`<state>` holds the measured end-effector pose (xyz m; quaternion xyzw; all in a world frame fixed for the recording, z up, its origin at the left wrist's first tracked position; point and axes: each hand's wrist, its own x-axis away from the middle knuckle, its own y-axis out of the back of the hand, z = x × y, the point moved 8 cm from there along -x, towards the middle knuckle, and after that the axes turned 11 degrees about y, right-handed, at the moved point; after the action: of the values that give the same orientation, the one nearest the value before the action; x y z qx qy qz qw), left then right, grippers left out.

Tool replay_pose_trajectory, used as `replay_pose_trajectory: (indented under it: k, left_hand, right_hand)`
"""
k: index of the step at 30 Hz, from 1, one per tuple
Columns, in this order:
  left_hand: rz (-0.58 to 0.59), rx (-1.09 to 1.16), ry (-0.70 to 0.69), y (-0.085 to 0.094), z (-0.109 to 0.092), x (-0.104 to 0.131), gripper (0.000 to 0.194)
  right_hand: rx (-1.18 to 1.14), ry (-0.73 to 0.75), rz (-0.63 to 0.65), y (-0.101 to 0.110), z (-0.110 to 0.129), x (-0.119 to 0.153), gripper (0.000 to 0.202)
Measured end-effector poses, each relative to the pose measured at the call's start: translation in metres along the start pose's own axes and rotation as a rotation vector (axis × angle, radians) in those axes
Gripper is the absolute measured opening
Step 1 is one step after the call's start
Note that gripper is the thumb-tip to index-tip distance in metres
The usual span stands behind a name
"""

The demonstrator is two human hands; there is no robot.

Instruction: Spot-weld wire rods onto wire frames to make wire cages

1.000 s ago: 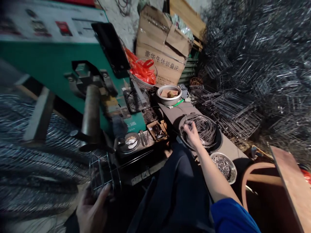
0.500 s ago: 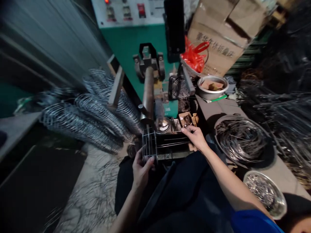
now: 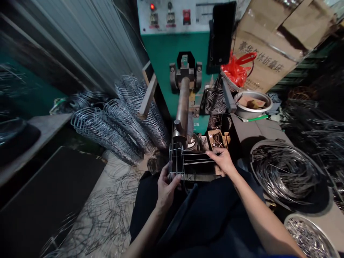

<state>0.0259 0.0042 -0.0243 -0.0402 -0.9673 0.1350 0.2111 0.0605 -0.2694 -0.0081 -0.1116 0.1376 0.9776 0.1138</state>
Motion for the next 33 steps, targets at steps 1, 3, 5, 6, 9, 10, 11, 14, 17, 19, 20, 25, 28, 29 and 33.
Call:
replay_pose_trajectory:
  k: [1,3,5,6,9,10,11,14,17,19,20,25,28,29,33]
  left_hand:
    - [-0.004,0.005,0.005,-0.001,0.0,-0.001,0.077]
    - [-0.006,0.016,0.001,-0.003,-0.001,-0.004,0.078]
    - [-0.008,0.024,-0.008,-0.004,-0.002,-0.006,0.078]
    - [-0.007,0.026,-0.007,-0.005,-0.002,-0.008,0.078]
    - [-0.006,0.029,-0.003,-0.008,-0.003,-0.011,0.078]
    - [-0.006,0.028,-0.005,-0.009,-0.004,-0.011,0.078]
    - [-0.005,0.027,-0.011,-0.009,-0.005,-0.012,0.078]
    - [0.007,0.026,-0.021,-0.012,-0.008,-0.013,0.078]
    - [0.011,0.032,-0.033,-0.014,-0.011,-0.014,0.078]
    - [0.003,0.036,-0.039,-0.014,-0.012,-0.015,0.078]
    - [0.001,0.036,-0.039,-0.014,-0.012,-0.016,0.078]
    - [0.024,0.029,-0.026,-0.014,-0.008,-0.021,0.078]
    - [0.025,0.015,-0.031,-0.014,-0.008,-0.023,0.075]
    - [0.023,0.013,-0.028,-0.014,-0.008,-0.023,0.075]
    - [0.021,0.05,-0.005,-0.019,-0.009,-0.021,0.078]
  right_hand:
    - [-0.002,0.004,-0.002,0.0,-0.002,-0.002,0.057]
    - [0.004,0.019,-0.012,0.002,-0.004,-0.006,0.057]
    - [0.013,0.029,-0.03,0.003,-0.006,-0.01,0.059]
    - [0.013,0.029,-0.037,0.004,-0.007,-0.012,0.061]
    - [0.001,0.03,-0.044,0.004,-0.008,-0.016,0.062]
    - [-0.005,0.031,-0.041,0.004,-0.008,-0.017,0.062]
    - [-0.009,0.034,-0.039,0.004,-0.007,-0.018,0.062]
    - [0.003,0.04,-0.037,0.005,-0.004,-0.021,0.062]
    - [0.026,0.049,-0.038,0.006,-0.002,-0.024,0.063]
    - [0.021,0.057,-0.035,0.006,-0.002,-0.026,0.063]
    - [0.017,0.06,-0.033,0.006,-0.003,-0.027,0.063]
    - [-0.005,0.057,-0.032,0.006,-0.004,-0.028,0.062]
    - [-0.023,0.044,-0.038,0.005,-0.004,-0.029,0.061]
    - [-0.03,0.041,-0.043,0.005,-0.004,-0.029,0.06]
    - [-0.048,0.032,-0.051,0.011,-0.01,-0.029,0.058]
